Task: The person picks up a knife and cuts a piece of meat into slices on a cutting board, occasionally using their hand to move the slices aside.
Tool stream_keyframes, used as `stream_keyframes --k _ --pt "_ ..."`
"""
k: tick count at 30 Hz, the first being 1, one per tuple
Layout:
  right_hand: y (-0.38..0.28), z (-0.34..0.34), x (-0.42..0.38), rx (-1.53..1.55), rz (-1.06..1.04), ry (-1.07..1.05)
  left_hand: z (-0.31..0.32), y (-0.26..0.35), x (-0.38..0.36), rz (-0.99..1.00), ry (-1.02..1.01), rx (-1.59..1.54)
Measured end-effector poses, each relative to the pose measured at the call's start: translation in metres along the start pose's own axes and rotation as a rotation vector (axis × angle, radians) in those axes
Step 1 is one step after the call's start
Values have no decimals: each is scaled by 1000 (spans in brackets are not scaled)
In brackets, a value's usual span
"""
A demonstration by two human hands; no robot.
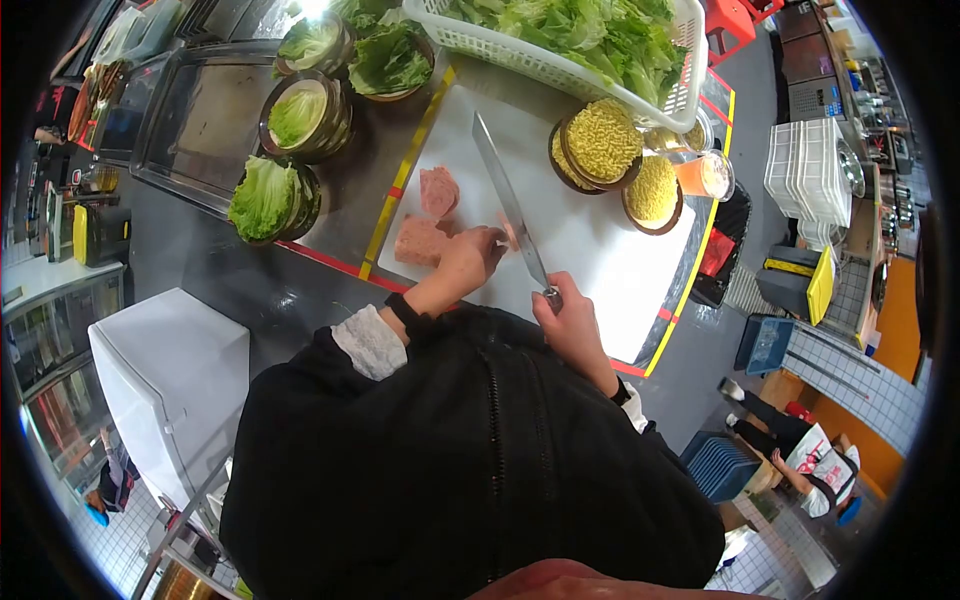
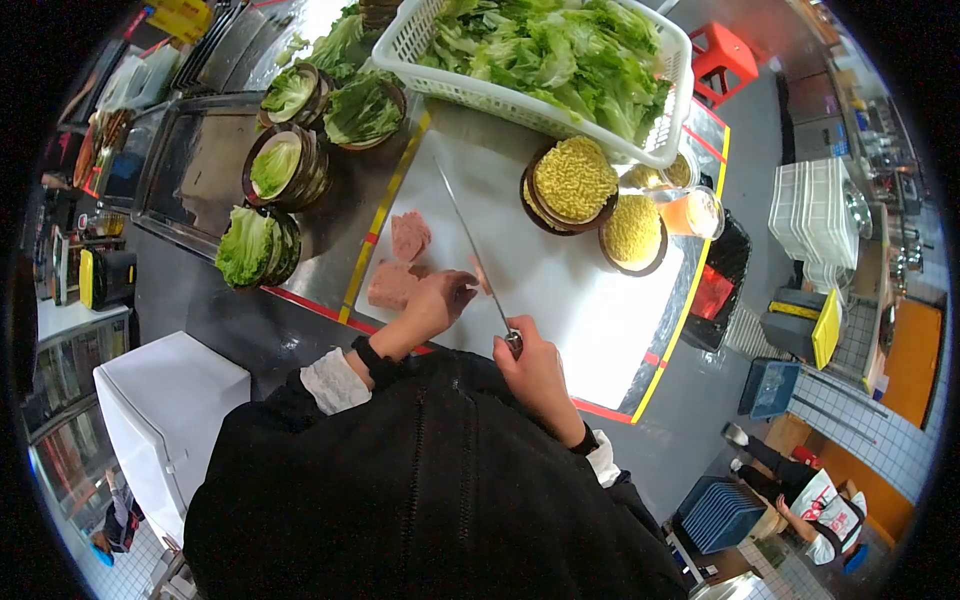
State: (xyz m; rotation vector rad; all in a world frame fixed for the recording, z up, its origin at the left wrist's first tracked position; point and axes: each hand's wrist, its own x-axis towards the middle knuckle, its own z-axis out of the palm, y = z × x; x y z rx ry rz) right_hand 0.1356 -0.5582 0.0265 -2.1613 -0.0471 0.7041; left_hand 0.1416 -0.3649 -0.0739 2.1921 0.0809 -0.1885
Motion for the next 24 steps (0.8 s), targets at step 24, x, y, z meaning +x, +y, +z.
stream_keyframes --k 24 --pt "3 2 2 -13 27 -20 4 -4 1 -4 -41 63"
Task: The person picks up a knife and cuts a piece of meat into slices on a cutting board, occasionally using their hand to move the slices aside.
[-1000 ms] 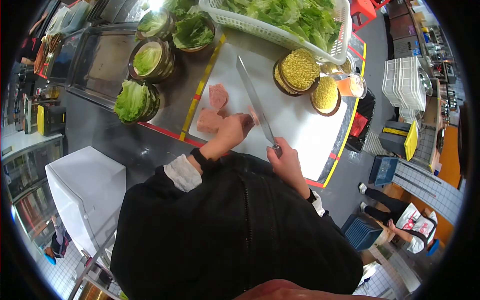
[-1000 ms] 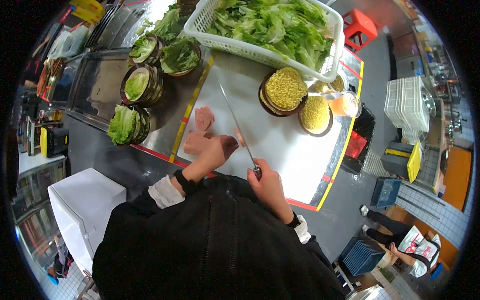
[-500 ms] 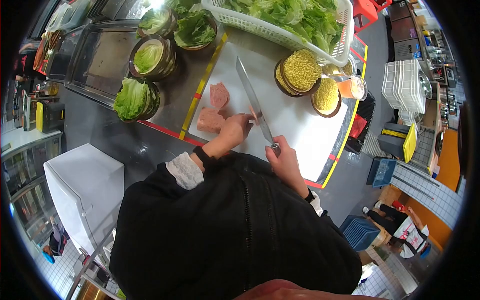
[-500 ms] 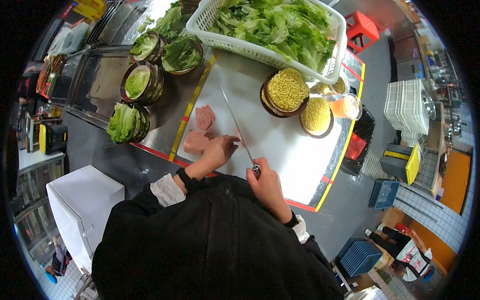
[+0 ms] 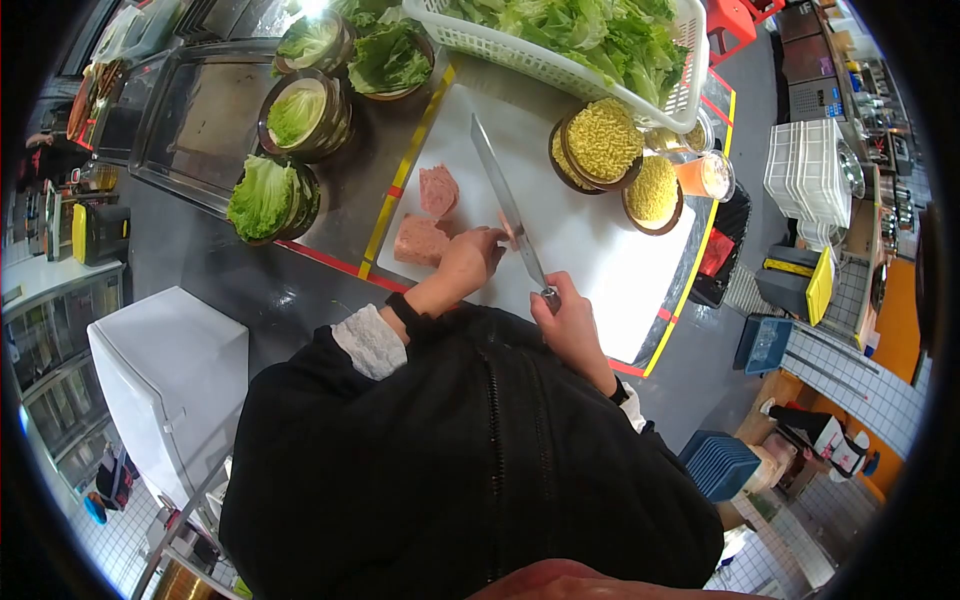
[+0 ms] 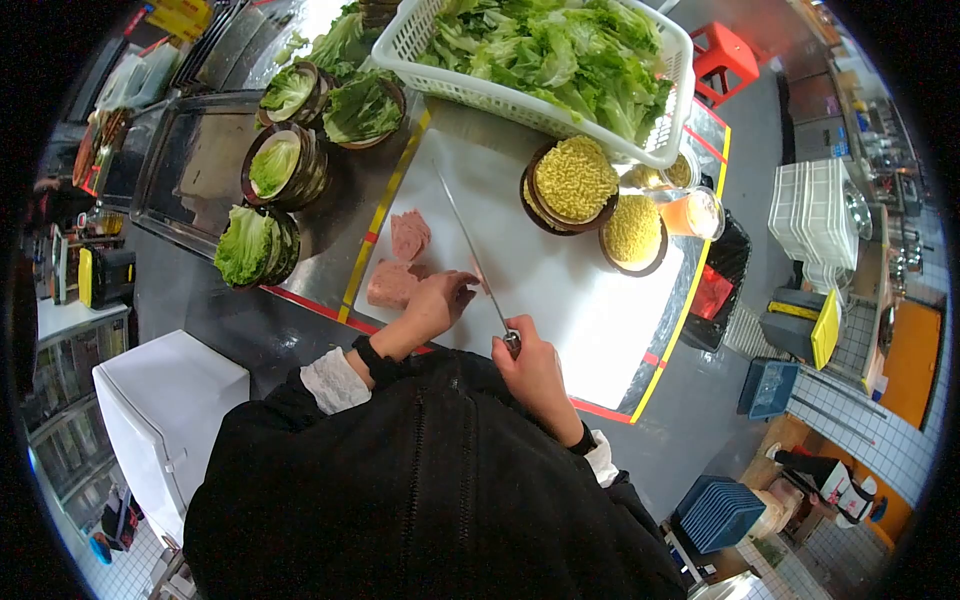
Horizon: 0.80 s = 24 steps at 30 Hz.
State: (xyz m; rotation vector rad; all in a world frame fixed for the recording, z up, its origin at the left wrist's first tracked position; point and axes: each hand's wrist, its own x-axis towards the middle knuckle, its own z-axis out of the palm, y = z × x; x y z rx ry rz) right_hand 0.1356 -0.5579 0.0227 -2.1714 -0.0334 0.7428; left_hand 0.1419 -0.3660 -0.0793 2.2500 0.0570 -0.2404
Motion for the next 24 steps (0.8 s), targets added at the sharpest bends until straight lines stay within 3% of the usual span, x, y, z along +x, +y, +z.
stream_keyframes --k 24 --pt "6 4 5 -39 -4 11 3 -1 -1 11 23 12"
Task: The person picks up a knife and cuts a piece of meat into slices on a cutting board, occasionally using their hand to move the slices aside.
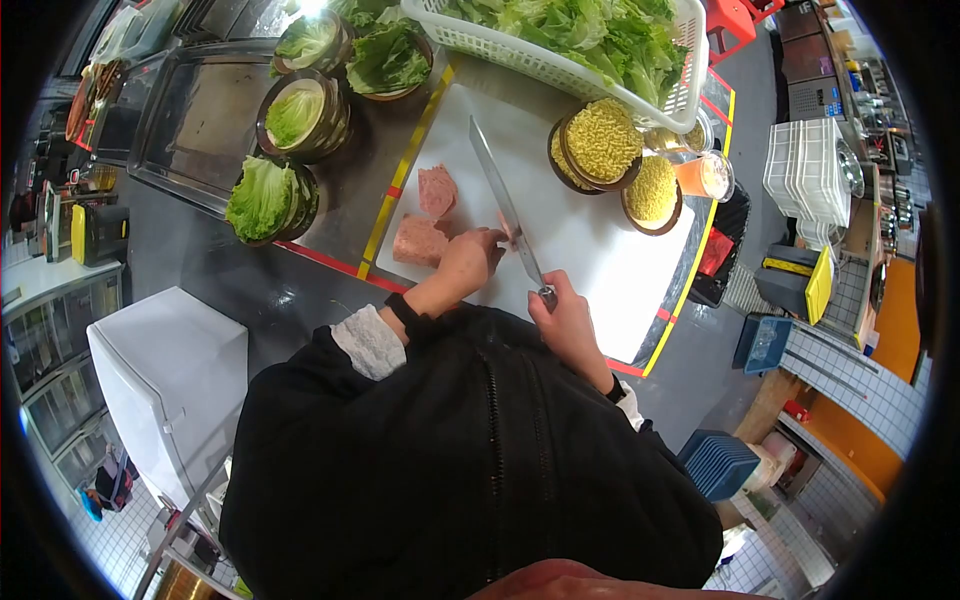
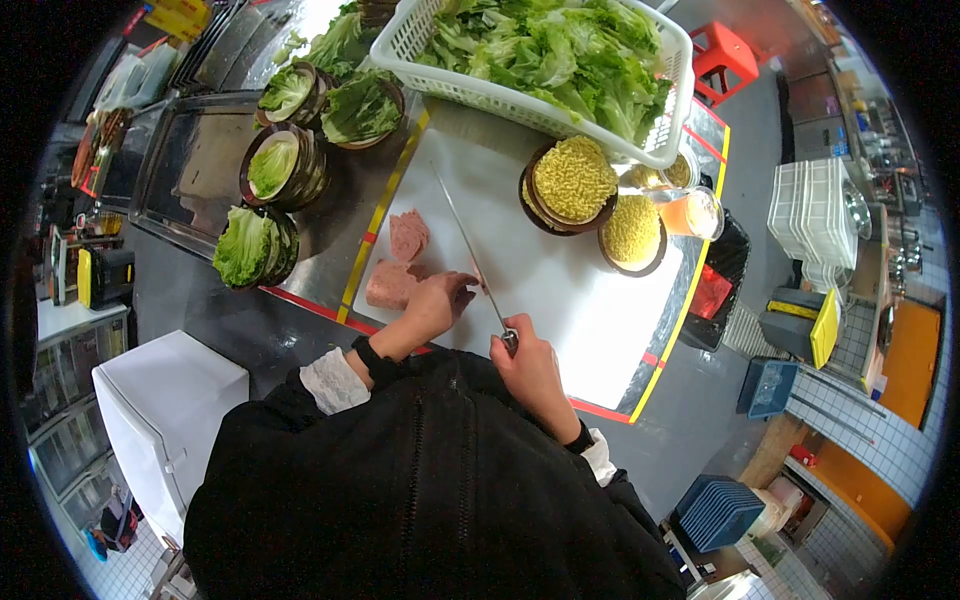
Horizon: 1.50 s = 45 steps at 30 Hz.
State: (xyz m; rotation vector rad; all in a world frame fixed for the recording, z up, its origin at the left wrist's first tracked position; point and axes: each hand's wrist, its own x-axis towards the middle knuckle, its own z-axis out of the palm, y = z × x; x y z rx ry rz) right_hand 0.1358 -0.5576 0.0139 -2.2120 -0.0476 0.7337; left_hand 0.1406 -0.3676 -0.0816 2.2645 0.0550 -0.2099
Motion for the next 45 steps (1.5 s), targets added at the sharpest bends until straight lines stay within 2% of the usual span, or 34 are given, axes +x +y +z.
stream_keyframes --k 15,30,32,45 --pt "3 5 8 -9 33 -16 0 1 0 -31 -23 17" --pt "14 12 16 -98 -29 -8 0 2 1 -66 -27 10" --pt "17 14 17 -100 -89 28 -1 3 1 -70 -30 16" --pt "14 20 26 -185 -69 10 -5 9 3 -108 -77 0"
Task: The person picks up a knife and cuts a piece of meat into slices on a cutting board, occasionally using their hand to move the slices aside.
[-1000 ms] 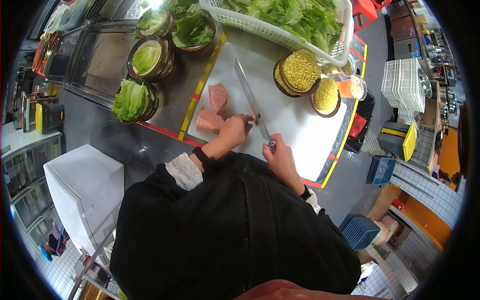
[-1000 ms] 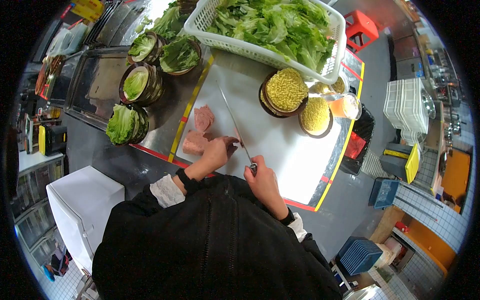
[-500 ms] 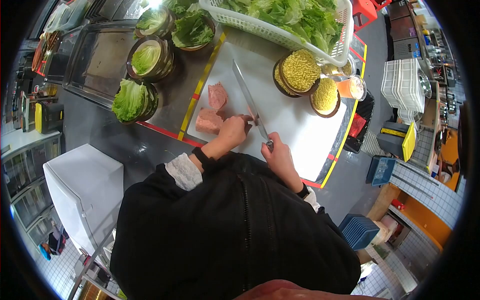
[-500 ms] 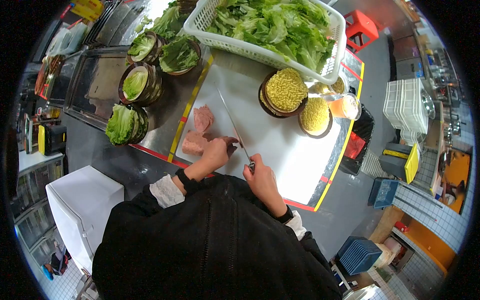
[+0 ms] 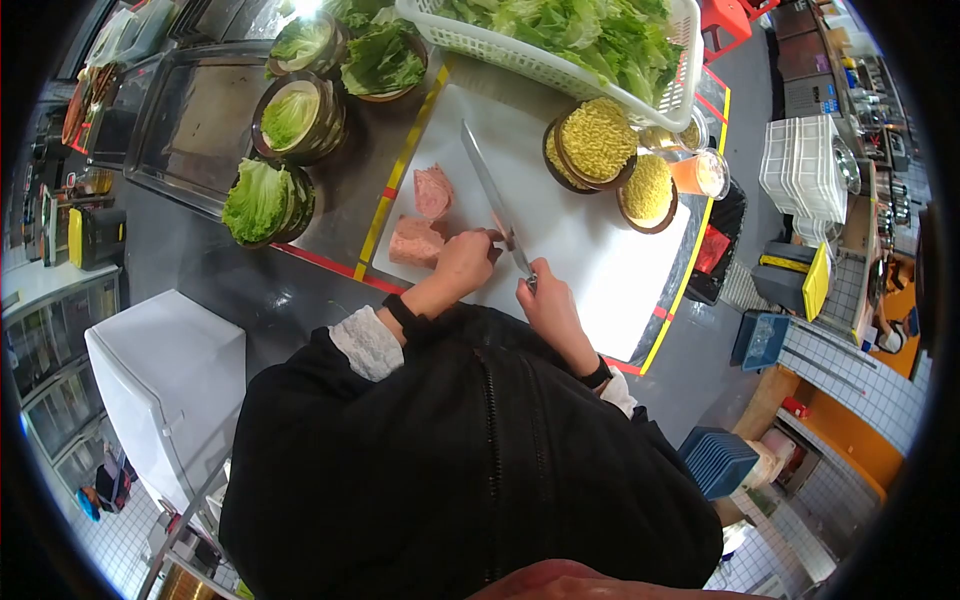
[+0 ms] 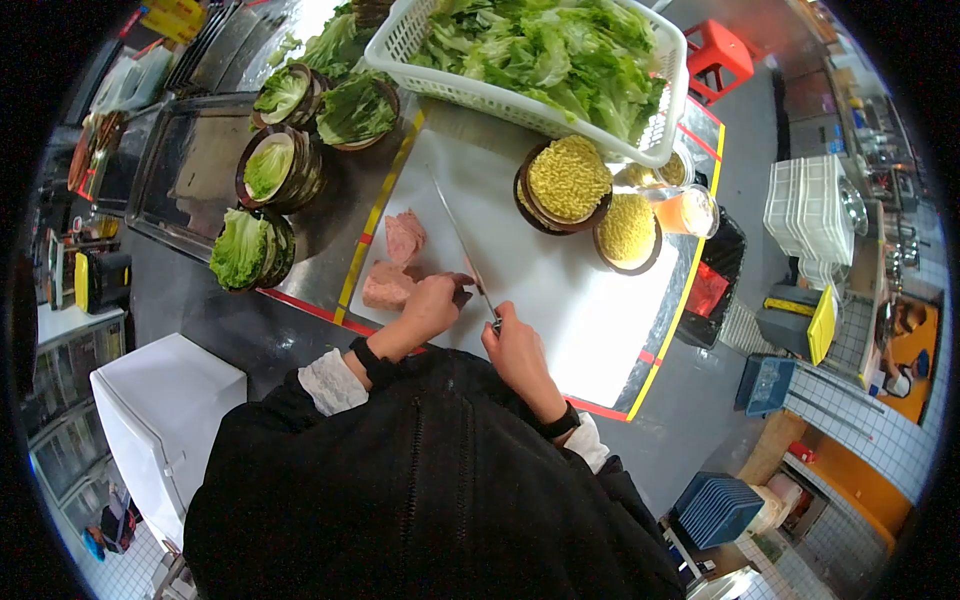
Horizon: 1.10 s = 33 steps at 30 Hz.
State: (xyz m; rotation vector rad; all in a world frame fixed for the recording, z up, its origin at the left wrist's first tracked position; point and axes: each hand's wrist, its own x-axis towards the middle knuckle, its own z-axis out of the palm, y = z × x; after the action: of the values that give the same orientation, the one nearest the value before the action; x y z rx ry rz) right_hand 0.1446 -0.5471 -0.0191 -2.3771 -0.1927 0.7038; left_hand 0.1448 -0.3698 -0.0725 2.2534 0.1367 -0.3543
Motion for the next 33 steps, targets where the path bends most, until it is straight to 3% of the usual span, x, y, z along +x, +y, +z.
stream_keyframes --k 6,11,13,15,17,19,20,21,23,24,27,33 --pt "9 2 -1 -23 -51 50 1 1 -2 35 38 -4" --pt "21 -24 -6 567 125 -97 -12 -15 -5 -19 -5 -22" --pt "-7 -51 -18 825 193 -136 -23 -17 -5 -45 -19 -73" --pt "-7 -64 -20 1070 175 -192 -30 -18 -2 -148 -49 -917" --pt "-12 -72 -21 1158 145 -234 -72 29 -13 -235 -86 -1064" --pt "0 -72 -24 1502 83 -460 -87 50 -21 -163 -180 -1504" --pt "5 -69 -25 1523 130 -495 -88 51 -22 -86 -237 -1578" --pt "9 -65 -24 1518 123 -501 -86 51 -23 -78 -229 -1577" --pt "17 -57 -25 1728 -42 -728 -80 51 -25 -102 -230 -1513" --pt "19 -53 -29 1766 32 -692 -83 58 -28 -113 -219 -1571" --pt "20 -50 -28 1817 -24 -780 -90 70 -33 -139 -213 -1553" --pt "19 -49 -30 1868 23 -764 -78 69 -34 -191 -196 -1641"
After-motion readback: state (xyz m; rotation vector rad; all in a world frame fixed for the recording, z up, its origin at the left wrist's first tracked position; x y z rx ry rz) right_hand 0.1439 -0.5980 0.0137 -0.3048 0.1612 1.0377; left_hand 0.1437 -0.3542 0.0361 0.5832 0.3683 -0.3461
